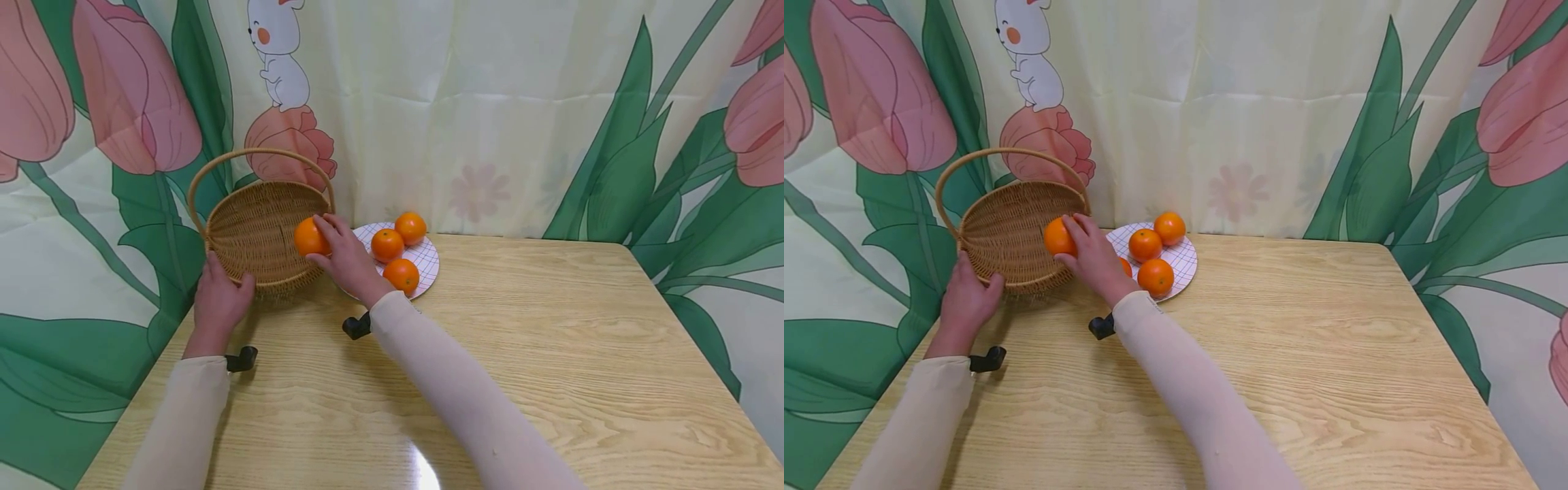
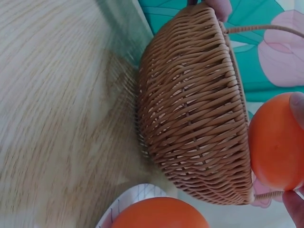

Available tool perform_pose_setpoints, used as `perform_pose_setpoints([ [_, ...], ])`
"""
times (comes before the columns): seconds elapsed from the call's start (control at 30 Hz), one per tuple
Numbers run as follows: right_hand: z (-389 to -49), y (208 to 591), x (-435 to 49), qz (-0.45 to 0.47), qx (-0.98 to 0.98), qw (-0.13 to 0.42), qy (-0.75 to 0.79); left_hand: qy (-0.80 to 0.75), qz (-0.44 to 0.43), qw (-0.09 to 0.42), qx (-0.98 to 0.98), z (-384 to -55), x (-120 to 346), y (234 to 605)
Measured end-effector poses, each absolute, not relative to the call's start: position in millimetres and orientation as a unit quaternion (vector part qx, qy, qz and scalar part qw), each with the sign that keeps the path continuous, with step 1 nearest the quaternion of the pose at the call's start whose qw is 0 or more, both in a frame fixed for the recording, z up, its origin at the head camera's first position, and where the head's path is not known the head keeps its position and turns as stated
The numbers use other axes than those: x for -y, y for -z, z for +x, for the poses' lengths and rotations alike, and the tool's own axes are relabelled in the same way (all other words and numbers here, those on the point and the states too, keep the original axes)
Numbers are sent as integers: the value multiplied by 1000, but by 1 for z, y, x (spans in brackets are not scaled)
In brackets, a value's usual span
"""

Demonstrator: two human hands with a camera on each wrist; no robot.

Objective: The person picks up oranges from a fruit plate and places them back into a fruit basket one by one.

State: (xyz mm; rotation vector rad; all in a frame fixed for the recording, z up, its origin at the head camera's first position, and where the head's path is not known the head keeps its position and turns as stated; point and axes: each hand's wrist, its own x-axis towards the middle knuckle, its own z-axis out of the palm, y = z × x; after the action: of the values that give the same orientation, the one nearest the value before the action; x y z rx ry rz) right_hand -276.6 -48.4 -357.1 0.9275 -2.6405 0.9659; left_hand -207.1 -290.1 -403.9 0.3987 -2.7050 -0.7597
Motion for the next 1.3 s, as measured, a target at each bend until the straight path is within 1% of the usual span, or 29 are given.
perform_pose_setpoints([
  [0.37, -280, 355, 54, 331, 893, 96, -289, 269, 134, 161, 940, -207, 286, 406],
  [0.63, -282, 356, 57, 338, 903, 92, -248, 269, 140, 157, 940, -208, 286, 407],
  [0.9, -284, 364, 43, 313, 906, 60, -278, 263, 153, 149, 941, -206, 287, 405],
  [1.17, -292, 377, 30, 304, 910, 80, -271, 261, 162, 141, 941, -207, 283, 401],
  [1.3, -294, 382, 25, 298, 915, 68, -264, 258, 167, 141, 941, -207, 281, 400],
])
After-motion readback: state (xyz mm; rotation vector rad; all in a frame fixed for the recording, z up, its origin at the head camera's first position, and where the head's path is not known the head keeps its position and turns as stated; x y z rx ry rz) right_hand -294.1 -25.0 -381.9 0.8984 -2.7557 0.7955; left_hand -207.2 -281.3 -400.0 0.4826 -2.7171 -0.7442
